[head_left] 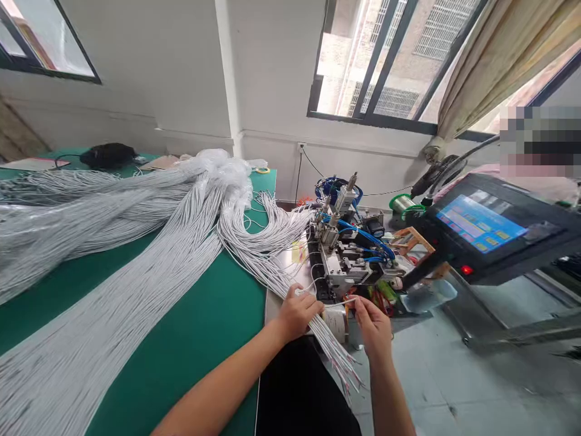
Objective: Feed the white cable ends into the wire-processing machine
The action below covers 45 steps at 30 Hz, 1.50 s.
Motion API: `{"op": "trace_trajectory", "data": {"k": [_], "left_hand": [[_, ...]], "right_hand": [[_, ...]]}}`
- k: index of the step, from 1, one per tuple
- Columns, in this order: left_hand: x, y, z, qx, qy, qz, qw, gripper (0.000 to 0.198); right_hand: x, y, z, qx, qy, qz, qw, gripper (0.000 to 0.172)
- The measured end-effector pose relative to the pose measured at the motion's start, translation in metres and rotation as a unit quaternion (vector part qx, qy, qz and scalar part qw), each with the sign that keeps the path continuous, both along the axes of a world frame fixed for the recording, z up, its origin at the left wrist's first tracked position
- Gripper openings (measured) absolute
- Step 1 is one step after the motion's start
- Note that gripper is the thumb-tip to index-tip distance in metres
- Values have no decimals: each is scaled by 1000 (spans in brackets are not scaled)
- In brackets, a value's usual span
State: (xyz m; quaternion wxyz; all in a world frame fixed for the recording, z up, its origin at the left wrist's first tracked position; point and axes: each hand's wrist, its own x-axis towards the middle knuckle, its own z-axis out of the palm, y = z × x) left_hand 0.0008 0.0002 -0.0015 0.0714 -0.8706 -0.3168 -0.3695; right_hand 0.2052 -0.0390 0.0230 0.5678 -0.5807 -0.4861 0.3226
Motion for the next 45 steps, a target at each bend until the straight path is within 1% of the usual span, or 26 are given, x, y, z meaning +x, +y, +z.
{"op": "trace_trajectory", "data": {"k": [4, 8, 11, 16, 21, 24, 28, 36, 40, 43, 45], "left_hand": [[0, 1, -2, -28, 21, 9, 999, 12], [0, 1, -3, -58, 36, 4, 998, 11], [-1, 1, -5, -69, 32, 0, 997, 19], [-2, 1, -5, -62, 35, -5, 997, 32], [-2, 1, -3, -44, 49, 7, 998, 36], [-2, 1, -3, -31, 44, 10, 998, 37], [-2, 1, -3, -20, 46, 23, 998, 35], [1, 0, 2, -43, 45, 50, 997, 31], [2, -1, 2, -57, 54, 63, 995, 33], [3, -1, 2, -70, 57, 74, 993, 36], [3, -1, 3, -80, 61, 80, 992, 37]], "right_hand": [[-2, 0, 6, -10, 43, 43, 998, 39], [-1, 0, 8, -14, 73, 79, 994, 36], [4, 2, 4, -29, 96, 85, 991, 34], [12, 7, -5, -57, 105, 83, 989, 34], [18, 10, -11, -83, 65, 89, 990, 34], [21, 11, -15, -86, 1, 71, 994, 34], [21, 13, -21, -94, -86, 48, 991, 36], [17, 16, -35, -78, -163, 61, 982, 37], [17, 22, -43, -60, -179, 54, 981, 39], [14, 27, -47, -43, -162, 60, 984, 38], [11, 30, -48, -29, -149, 52, 987, 37]]}}
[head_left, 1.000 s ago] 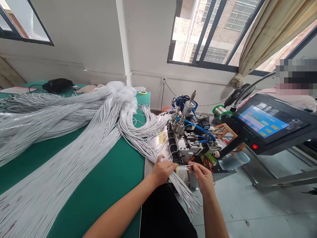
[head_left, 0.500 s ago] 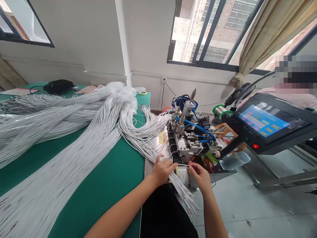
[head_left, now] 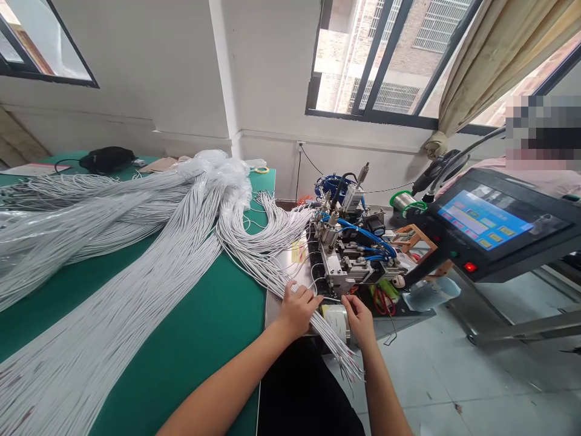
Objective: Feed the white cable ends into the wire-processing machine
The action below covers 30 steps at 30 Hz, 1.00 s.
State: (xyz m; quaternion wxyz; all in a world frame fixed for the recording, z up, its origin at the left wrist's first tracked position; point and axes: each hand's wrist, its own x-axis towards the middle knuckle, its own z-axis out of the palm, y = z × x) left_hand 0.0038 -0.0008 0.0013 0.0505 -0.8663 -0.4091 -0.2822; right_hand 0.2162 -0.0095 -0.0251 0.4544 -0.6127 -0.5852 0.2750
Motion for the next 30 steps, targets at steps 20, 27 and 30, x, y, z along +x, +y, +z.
{"op": "trace_trajectory", "data": {"k": [20, 27, 30], "left_hand": [[0, 3, -1, -35, 20, 7, 999, 39], [3, 3, -3, -48, 21, 17, 998, 41], [5, 4, -4, -59, 26, 19, 998, 44]], "right_hand": [[-4, 26, 2, -20, 62, 53, 996, 37], [0, 28, 2, -56, 61, 70, 994, 40], [2, 30, 6, -60, 57, 69, 994, 42]]}}
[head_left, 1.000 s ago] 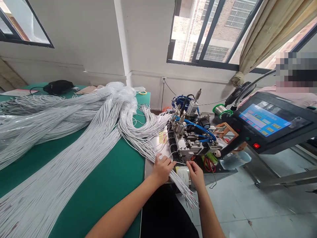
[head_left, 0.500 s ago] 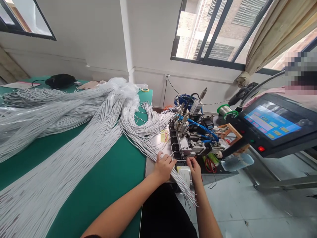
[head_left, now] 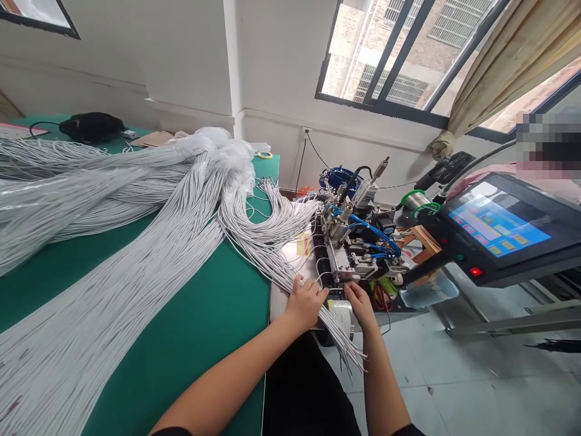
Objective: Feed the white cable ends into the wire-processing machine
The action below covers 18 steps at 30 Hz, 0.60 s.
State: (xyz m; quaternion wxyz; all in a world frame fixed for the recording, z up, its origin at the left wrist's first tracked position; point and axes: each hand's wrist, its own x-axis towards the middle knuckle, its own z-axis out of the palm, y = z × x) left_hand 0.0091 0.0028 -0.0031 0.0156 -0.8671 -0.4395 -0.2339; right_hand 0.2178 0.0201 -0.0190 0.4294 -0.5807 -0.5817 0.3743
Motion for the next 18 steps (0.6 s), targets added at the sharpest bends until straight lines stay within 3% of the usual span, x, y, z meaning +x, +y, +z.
{"op": "trace_trajectory", "data": {"k": [11, 18], "left_hand": [[2, 0, 1, -19, 5, -3, 1000, 43], [5, 7, 18, -45, 105, -23, 993, 52]], "right_hand": [[-3, -3, 3, -37, 49, 4, 998, 43], [0, -1, -5, -50, 104, 15, 993, 44]]}}
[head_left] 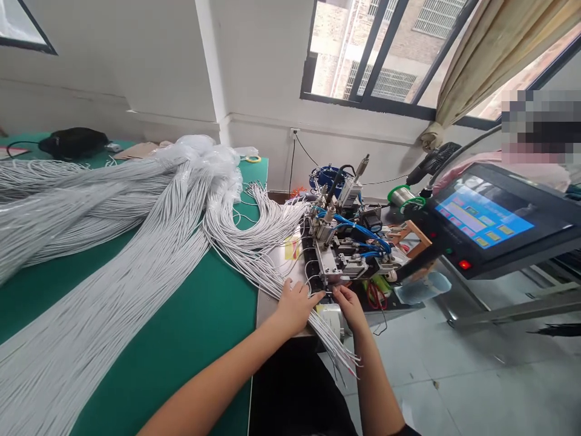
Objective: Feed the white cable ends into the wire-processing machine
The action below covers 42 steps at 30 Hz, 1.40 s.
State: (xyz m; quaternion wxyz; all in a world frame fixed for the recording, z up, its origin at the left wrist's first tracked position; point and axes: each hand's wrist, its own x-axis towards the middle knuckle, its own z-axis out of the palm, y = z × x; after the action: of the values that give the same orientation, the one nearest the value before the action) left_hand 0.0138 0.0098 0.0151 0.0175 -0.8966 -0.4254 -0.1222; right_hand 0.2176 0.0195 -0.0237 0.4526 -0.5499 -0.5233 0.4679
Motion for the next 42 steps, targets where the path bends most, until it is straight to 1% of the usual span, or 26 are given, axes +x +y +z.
{"op": "trace_trajectory", "data": {"k": [4, 7, 12, 17, 20, 23, 26, 29, 32, 35, 39, 42], "left_hand": [[5, 6, 11, -10, 75, -34, 997, 61], [8, 8, 14, -6, 97, -42, 994, 61], [14, 8, 12, 3, 129, -27, 991, 58], [21, 12, 7, 32, 118, -19, 992, 53], [21, 14, 11, 32, 142, -28, 989, 55], [15, 11, 16, 29, 148, -49, 987, 63], [3, 4, 14, 51, 121, -53, 990, 63], [-9, -3, 3, 73, 58, -53, 994, 55], [-16, -7, -9, 84, -32, -43, 995, 45], [-19, -7, -16, 76, -89, -32, 993, 44], [-19, -7, -18, 84, -121, -38, 988, 47], [-20, -8, -18, 111, -143, -65, 981, 42]], "right_hand": [[1, 1, -7, -11, 34, 5, 999, 43], [0, 2, -11, -11, 60, 11, 998, 43], [0, 3, -15, -4, 81, 26, 996, 45], [-1, 5, -18, 9, 74, 32, 997, 48], [-1, 3, -18, 26, 58, 19, 998, 47], [6, -5, -16, 45, 38, -11, 998, 46], [22, -19, -10, 50, 14, -29, 998, 42], [38, -39, 0, 37, -34, -11, 999, 40], [47, -59, 15, 22, -77, 38, 996, 37], [47, -75, 31, 2, -124, 87, 988, 35], [42, -88, 44, -8, -204, 133, 970, 35], [38, -91, 51, -21, -234, 185, 954, 36]]}}
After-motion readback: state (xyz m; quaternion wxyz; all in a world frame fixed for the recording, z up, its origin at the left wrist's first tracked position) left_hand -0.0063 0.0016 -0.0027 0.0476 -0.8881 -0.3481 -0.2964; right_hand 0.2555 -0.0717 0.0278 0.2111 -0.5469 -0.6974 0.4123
